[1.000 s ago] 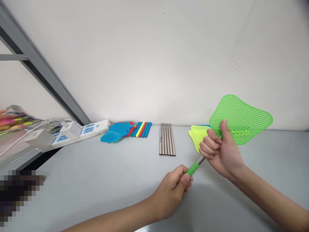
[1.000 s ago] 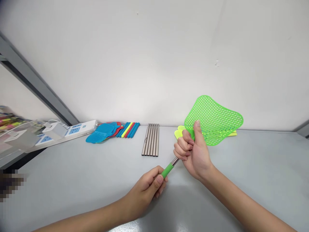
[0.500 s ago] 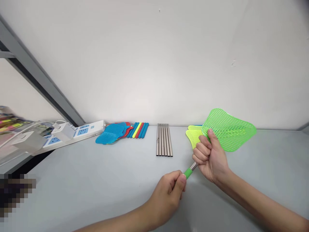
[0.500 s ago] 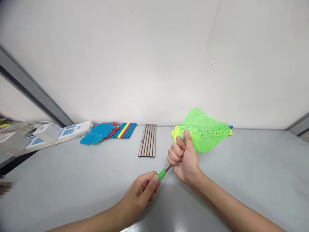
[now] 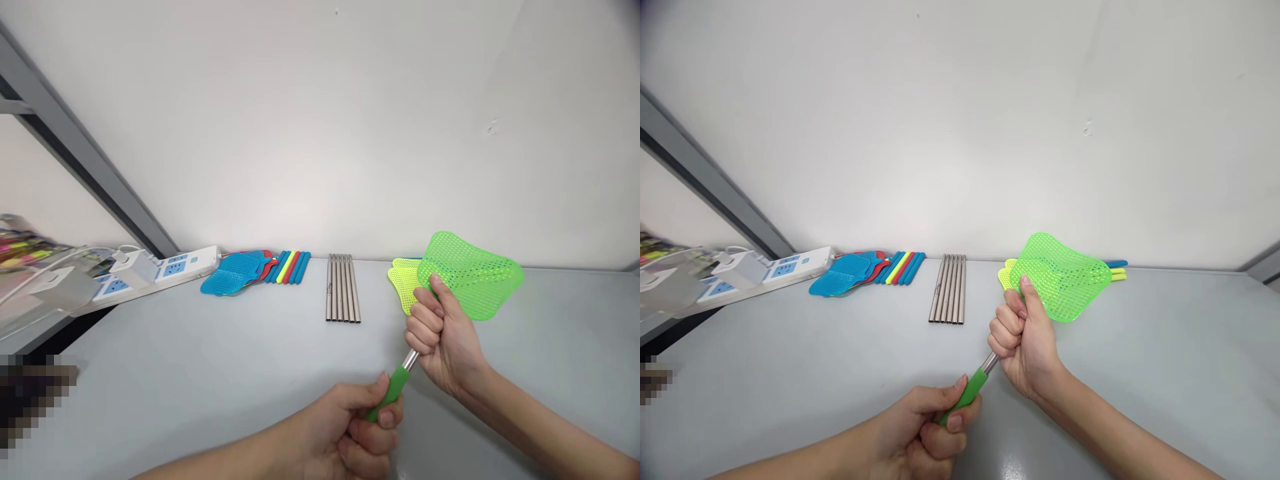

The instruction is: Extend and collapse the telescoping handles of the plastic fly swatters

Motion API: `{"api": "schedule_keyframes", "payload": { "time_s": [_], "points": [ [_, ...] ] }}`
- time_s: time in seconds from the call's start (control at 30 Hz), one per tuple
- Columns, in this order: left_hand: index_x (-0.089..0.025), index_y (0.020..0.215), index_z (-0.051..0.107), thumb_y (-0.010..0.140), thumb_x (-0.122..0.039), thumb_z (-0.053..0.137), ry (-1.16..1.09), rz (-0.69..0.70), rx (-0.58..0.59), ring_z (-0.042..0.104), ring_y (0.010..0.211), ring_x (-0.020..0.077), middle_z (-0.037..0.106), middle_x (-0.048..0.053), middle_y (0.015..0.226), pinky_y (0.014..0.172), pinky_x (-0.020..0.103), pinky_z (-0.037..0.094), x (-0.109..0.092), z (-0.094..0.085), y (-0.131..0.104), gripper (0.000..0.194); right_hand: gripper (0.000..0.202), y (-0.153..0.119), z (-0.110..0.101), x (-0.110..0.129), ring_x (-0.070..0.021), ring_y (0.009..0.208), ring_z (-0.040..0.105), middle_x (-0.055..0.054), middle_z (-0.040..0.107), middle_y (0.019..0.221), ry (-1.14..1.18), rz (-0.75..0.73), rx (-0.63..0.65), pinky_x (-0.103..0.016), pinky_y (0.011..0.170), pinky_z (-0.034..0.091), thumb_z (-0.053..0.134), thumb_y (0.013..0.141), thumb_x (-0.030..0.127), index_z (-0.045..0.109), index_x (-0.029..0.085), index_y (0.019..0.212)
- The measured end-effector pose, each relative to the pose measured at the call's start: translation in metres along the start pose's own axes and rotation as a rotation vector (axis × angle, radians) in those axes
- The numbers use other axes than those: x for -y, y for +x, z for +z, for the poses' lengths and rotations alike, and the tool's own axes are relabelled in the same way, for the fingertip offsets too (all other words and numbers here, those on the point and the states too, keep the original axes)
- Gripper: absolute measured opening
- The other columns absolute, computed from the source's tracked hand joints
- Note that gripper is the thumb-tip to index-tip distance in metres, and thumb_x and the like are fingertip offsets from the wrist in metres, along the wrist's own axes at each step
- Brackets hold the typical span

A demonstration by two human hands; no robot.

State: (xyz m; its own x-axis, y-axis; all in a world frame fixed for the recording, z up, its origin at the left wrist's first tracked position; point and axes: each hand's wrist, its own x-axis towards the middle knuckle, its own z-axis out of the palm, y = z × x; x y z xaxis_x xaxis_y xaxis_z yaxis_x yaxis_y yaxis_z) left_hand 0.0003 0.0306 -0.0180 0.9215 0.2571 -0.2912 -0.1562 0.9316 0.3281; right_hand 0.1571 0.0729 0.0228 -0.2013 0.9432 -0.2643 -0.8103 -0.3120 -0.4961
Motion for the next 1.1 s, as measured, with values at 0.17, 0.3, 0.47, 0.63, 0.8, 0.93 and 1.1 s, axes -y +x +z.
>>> {"api": "schedule_keyframes", "payload": {
  "time_s": [0.17,0.3,0.47,0.63,0.8,0.93,1.1],
  "points": [
    [-0.014,0.070,0.040,0.087,-0.039,0.030,0.004,0.019,0.030,0.011,0.033,0.0038,0.022,-0.008,0.043,0.035,0.015,0.012,-0.001,0.002,0.001,0.032,0.045,0.002,-0.003,0.001,-0.0052,0.035,0.002,0.010,0.007,0.042,0.001,0.007,0.029,-0.019,0.032,0.003,0.043,0.080,0.046,0.023,0.019,0.050],
    [-0.014,0.070,0.042,0.087,-0.037,0.028,0.061,0.039,0.069,0.019,0.033,0.0045,0.025,-0.006,0.043,0.033,0.015,0.012,-0.005,0.014,-0.004,0.032,0.044,-0.003,0.000,0.008,-0.0053,0.035,0.005,0.009,0.009,0.042,0.012,0.029,0.149,-0.020,0.032,0.007,0.047,0.079,0.042,0.024,0.018,0.050],
    [-0.013,0.075,0.045,0.088,-0.034,0.023,0.130,0.054,0.102,0.020,0.029,0.0051,0.028,-0.006,0.042,0.028,0.018,0.010,-0.008,0.032,-0.010,0.034,0.044,-0.017,0.006,0.014,-0.0053,0.035,0.011,0.008,0.016,0.040,0.038,0.121,0.383,-0.019,0.033,0.015,0.044,0.082,0.035,0.022,0.017,0.049],
    [-0.011,0.073,0.045,0.085,-0.036,0.036,0.268,0.088,0.018,0.014,0.034,0.0037,0.025,-0.006,0.045,0.030,0.015,0.006,-0.009,0.040,-0.012,0.029,0.048,-0.028,0.012,0.011,-0.0067,0.035,0.016,0.007,0.018,0.039,-0.027,0.250,0.461,-0.021,0.036,0.018,0.037,0.084,0.042,0.021,0.018,0.046],
    [-0.016,0.069,0.038,0.083,-0.043,0.038,0.351,0.014,-0.002,0.007,0.037,0.0042,0.019,-0.007,0.048,0.031,0.017,0.002,-0.012,0.037,-0.011,0.031,0.047,-0.031,0.013,0.006,-0.0063,0.035,0.012,0.008,0.014,0.037,-0.060,0.248,0.399,-0.022,0.037,0.016,0.040,0.083,0.039,0.020,0.018,0.046],
    [-0.018,0.070,0.036,0.081,-0.053,0.033,0.638,0.090,-0.173,0.015,0.038,0.0045,0.022,-0.007,0.051,0.034,0.017,0.012,-0.013,0.039,-0.011,0.036,0.047,-0.029,0.012,0.004,-0.0066,0.035,0.010,0.008,0.012,0.038,-0.076,0.170,0.318,-0.023,0.037,0.015,0.042,0.081,0.040,0.020,0.018,0.046],
    [-0.018,0.064,0.033,0.084,-0.049,0.026,1.286,0.336,-0.559,0.027,0.048,0.0072,0.033,-0.004,0.055,0.044,0.021,0.023,-0.005,0.041,-0.007,0.038,0.046,-0.027,0.011,0.001,-0.0064,0.036,0.008,0.008,0.011,0.038,-0.074,0.074,0.251,-0.023,0.037,0.014,0.045,0.081,0.041,0.022,0.018,0.048]
  ]
}}
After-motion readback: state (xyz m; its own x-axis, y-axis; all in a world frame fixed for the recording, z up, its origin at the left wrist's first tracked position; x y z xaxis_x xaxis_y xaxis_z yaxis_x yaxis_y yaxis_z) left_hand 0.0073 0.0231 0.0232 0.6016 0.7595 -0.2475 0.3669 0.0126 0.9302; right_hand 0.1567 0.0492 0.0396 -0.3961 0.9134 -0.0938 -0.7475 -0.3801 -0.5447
